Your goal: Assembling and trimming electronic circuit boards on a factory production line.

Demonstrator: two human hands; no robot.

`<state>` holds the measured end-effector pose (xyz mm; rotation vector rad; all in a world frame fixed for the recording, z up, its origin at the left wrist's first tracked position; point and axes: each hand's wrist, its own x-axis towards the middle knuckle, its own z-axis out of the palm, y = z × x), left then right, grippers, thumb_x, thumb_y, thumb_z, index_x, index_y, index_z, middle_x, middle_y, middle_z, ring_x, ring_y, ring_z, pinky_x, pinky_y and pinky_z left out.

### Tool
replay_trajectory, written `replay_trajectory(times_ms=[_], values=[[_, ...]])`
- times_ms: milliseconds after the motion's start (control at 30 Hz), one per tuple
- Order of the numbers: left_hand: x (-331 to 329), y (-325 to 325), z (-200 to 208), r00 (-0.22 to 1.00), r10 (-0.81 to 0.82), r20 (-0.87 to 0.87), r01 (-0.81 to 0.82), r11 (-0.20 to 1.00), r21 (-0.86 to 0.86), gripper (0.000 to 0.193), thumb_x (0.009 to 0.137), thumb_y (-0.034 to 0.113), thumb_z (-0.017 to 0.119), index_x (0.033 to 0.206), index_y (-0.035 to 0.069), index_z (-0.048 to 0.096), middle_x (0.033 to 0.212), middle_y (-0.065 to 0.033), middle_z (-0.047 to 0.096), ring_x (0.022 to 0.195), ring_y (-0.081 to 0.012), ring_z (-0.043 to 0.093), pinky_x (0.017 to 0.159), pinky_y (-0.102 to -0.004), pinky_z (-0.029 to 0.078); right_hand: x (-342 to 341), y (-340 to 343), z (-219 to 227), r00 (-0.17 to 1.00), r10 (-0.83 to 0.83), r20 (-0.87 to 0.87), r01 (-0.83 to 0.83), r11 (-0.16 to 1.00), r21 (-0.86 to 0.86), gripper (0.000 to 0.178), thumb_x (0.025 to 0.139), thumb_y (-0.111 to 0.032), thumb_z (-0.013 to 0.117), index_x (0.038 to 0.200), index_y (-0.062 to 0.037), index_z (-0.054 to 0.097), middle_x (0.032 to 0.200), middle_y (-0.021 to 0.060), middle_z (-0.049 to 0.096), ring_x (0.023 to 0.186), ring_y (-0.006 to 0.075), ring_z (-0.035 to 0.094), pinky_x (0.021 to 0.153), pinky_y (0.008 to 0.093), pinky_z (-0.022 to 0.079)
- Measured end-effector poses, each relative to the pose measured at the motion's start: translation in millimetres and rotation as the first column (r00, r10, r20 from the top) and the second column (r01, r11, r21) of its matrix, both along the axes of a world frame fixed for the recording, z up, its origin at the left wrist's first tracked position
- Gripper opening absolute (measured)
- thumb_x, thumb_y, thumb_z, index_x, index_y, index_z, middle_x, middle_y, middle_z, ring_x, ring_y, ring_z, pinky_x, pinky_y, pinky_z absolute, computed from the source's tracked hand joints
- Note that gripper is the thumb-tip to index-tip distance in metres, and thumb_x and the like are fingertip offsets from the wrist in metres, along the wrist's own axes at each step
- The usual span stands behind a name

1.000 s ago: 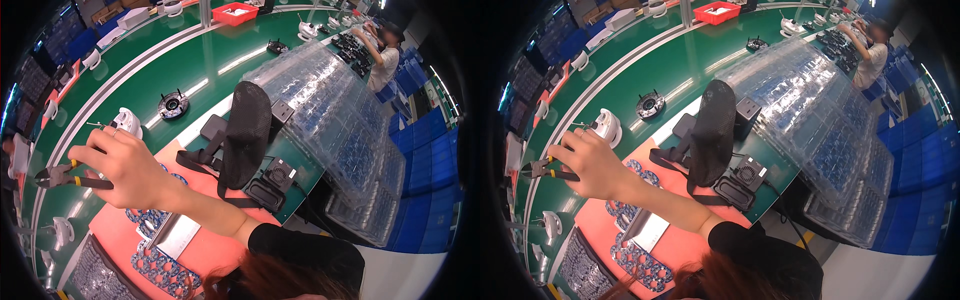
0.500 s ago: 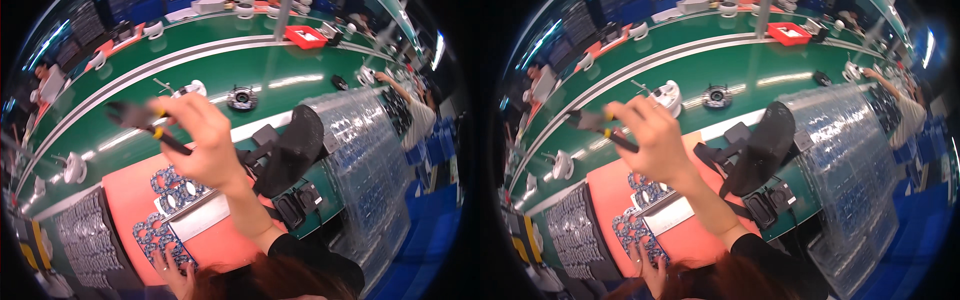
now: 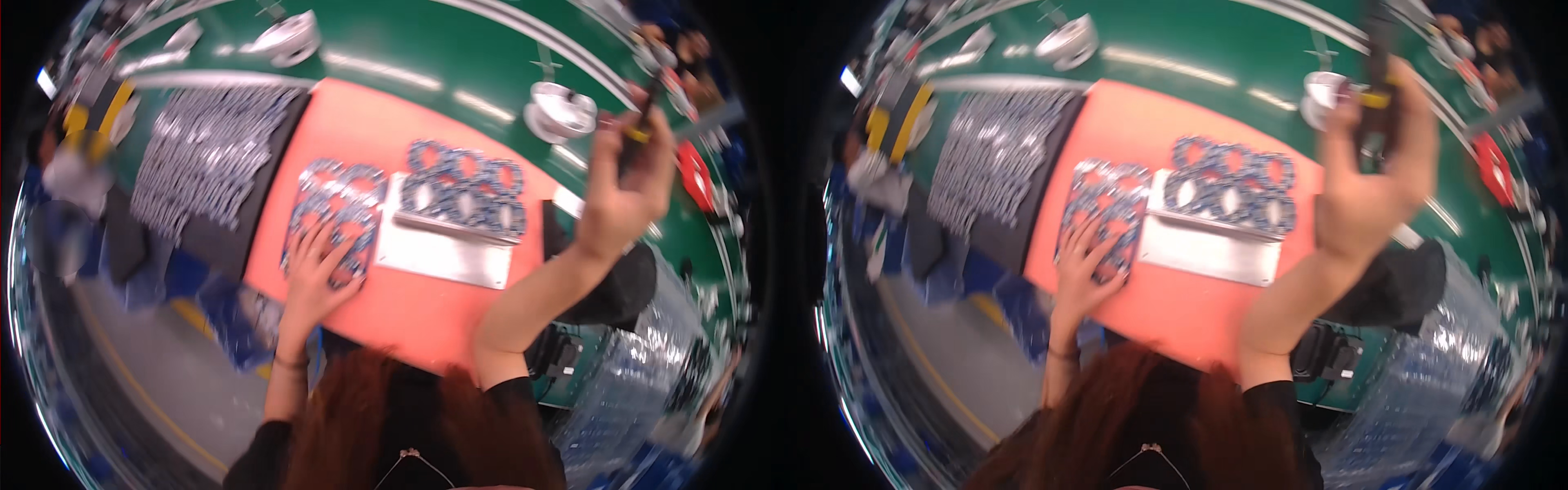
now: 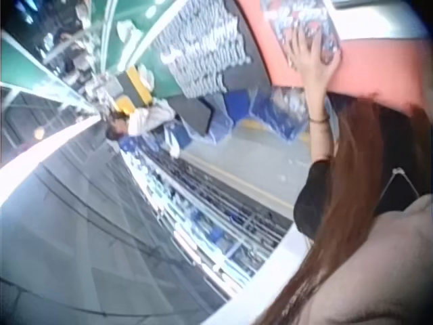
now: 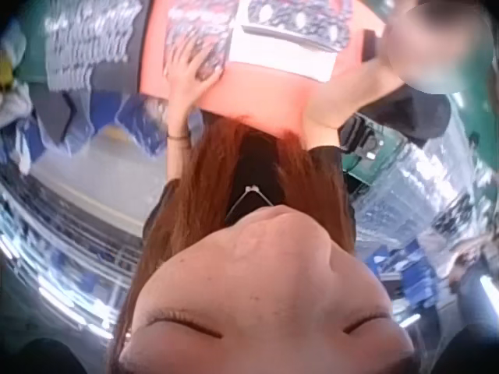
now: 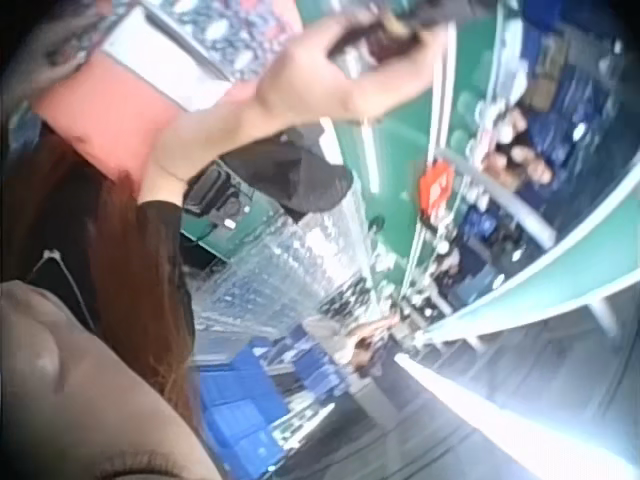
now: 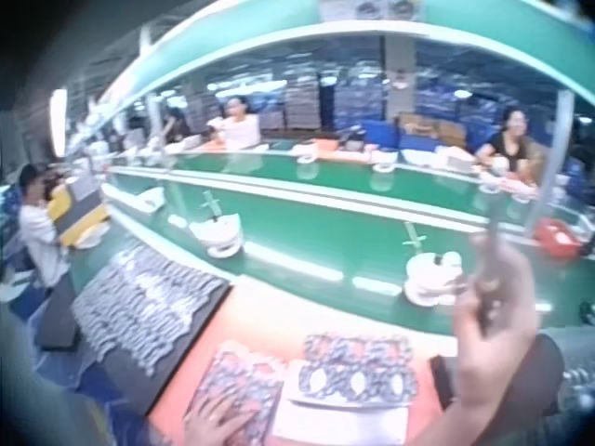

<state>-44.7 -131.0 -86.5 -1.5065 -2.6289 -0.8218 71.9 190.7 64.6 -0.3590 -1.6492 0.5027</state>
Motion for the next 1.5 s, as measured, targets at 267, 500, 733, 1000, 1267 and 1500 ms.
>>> replay_trajectory(times_ms=[267,500,733,1000,1267,1500], values=[[-8.2,-18.5,3.6,0.984,0.149,0.098,-0.164,0.973,0.165,0.048,0.078,0.019,0.080,0.124,0.010,0.067,0.136,-0.0102,0.058,0.129,-0.0334,0.050,0.108,-0.0480,0.038,-10.2,-3.7,-6.5,0.995,0.082,0.065,-0.081,0.997,-0.016,0.033,0.091,0.004,0.065,0.124,0.0041,0.060,0.103,0.0084,0.068,0.090,0.0126,0.066,0.087,0.0278,0.056],[-20.1,4.8,4.0,0.992,0.124,0.013,-0.124,0.970,0.212,0.023,0.084,0.005,0.072,0.107,0.006,0.072,0.114,-0.0081,0.066,0.110,-0.0308,0.057,0.095,-0.0425,0.046,-4.4,-2.1,-9.5,0.996,0.010,0.090,-0.008,1.000,-0.020,0.035,0.089,-0.004,0.072,0.123,0.0016,0.064,0.100,0.0056,0.068,0.086,0.0110,0.065,0.080,0.0249,0.053],[-47.1,-17.8,18.0,0.947,0.293,-0.132,-0.261,0.941,0.215,0.016,0.085,0.005,0.070,0.101,0.006,0.072,0.104,-0.0069,0.068,0.100,-0.0289,0.059,0.088,-0.0403,0.045,-5.9,4.0,-13.0,0.996,0.047,0.079,-0.047,0.999,-0.009,0.035,0.090,-0.003,0.071,0.124,0.0022,0.063,0.100,0.0070,0.068,0.089,0.0131,0.069,0.079,0.0244,0.055],[-12.2,15.5,9.8,0.989,-0.145,0.013,0.142,0.982,0.124,0.024,0.077,0.011,0.079,0.100,0.007,0.072,0.101,-0.0071,0.067,0.099,-0.0286,0.061,0.090,-0.0416,0.049,-4.4,8.5,-4.8,0.998,0.020,0.060,-0.016,0.998,-0.068,0.030,0.094,0.004,0.064,0.124,0.0061,0.061,0.105,0.0081,0.066,0.095,0.0164,0.066,0.088,0.0288,0.054],[-39.2,-29.1,7.1,0.955,-0.296,0.036,0.297,0.955,-0.010,0.017,0.076,0.000,0.073,0.091,0.006,0.076,0.095,-0.0128,0.067,0.091,-0.0313,0.061,0.080,-0.0417,0.050,-28.6,-3.2,-11.7,1.000,0.002,0.028,-0.003,1.000,0.024,0.052,0.063,-0.006,0.080,0.113,-0.0099,0.064,0.096,0.0097,0.061,0.086,0.0322,0.059,0.073,0.0430,0.048],[-18.4,20.9,13.0,0.856,-0.512,-0.074,0.496,0.852,-0.167,0.012,0.094,0.019,0.063,0.098,0.011,0.071,0.095,-0.0072,0.070,0.085,-0.0263,0.066,0.078,-0.0387,0.054,8.7,1.5,0.9,0.991,-0.129,0.025,0.127,0.990,0.066,0.039,0.069,-0.007,0.073,0.107,-0.0092,0.063,0.088,0.0083,0.052,0.079,0.0276,0.053,0.072,0.0393,0.043]])
